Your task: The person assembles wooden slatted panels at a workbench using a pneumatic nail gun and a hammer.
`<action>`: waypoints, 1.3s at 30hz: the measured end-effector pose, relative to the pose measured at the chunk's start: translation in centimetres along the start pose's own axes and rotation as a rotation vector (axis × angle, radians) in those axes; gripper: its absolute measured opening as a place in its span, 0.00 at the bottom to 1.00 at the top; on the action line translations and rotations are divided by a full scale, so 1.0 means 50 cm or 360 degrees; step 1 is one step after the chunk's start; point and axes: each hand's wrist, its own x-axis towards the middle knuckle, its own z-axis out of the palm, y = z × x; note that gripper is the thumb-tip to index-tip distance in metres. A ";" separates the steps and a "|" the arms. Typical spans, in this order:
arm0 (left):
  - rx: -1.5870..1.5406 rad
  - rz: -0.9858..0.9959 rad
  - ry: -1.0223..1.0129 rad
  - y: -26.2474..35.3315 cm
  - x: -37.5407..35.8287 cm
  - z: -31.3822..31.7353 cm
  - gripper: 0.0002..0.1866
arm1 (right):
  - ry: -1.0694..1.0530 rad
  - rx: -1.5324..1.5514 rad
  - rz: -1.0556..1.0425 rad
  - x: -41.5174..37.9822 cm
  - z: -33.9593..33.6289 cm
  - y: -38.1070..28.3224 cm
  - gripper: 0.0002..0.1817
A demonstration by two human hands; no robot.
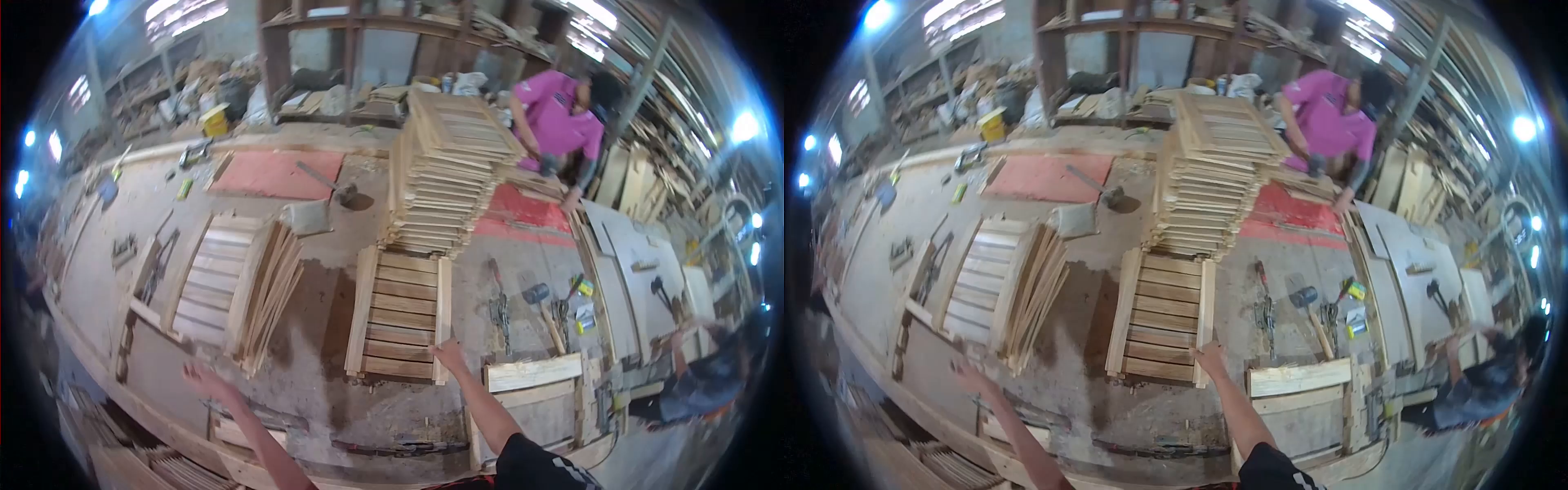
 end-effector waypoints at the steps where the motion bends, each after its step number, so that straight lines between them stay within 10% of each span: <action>1: 0.0045 0.0087 0.0055 0.066 -0.116 -0.022 0.26 | 0.0123 0.0023 -0.0010 0.001 0.011 0.011 0.35; 5: 0.0347 0.0153 -0.0978 0.031 -0.493 -0.123 0.08 | -0.0107 0.0106 0.0174 -0.020 -0.084 -0.030 0.32; 8: 0.0127 -0.1739 -0.1632 0.022 -0.710 -0.152 0.21 | -0.0109 0.0333 0.0196 -0.135 -0.202 -0.098 0.30; 10: -0.0049 -0.2713 -0.1224 0.049 -0.785 -0.138 0.30 | -0.0187 0.0735 0.0185 -0.184 -0.216 -0.094 0.30; 12: -0.0832 -0.2910 -0.1403 -0.056 -0.802 -0.130 0.32 | -0.0360 0.1211 0.0113 -0.247 -0.215 -0.088 0.31; 16: -0.0586 -0.2247 -0.1289 -0.047 -0.881 -0.162 0.41 | -0.0062 0.1465 -0.0099 -0.420 -0.165 -0.006 0.33; 20: -0.0931 -0.1750 -0.1231 -0.178 -0.955 -0.322 0.45 | -0.0534 0.1203 -0.0179 -0.600 -0.241 0.165 0.32; 24: -0.0246 -0.1556 -0.0921 0.167 -1.052 -0.415 0.41 | -0.1213 0.0120 -0.0832 -0.699 -0.406 0.342 0.27; 28: 0.0391 -0.1108 -0.0993 0.335 -1.124 -0.417 0.39 | -0.0324 0.0178 -0.1209 -0.723 -0.490 0.504 0.25; 29: 0.0388 -0.1106 -0.1102 0.320 -1.143 -0.423 0.37 | 0.0199 0.0058 -0.1370 -0.720 -0.469 0.555 0.24; 34: 0.0618 -0.1032 -0.1815 0.178 -1.260 -0.348 0.35 | -0.0132 0.0078 -0.0740 -0.730 -0.426 0.719 0.17; 36: 0.1301 -0.0348 -0.1927 0.124 -1.324 -0.298 0.37 | 0.0106 0.0114 -0.0551 -0.743 -0.390 0.778 0.14; 39: 0.2156 0.0379 -0.2925 0.126 -1.306 -0.216 0.32 | 0.0280 0.0276 -0.0526 -0.752 -0.338 0.856 0.09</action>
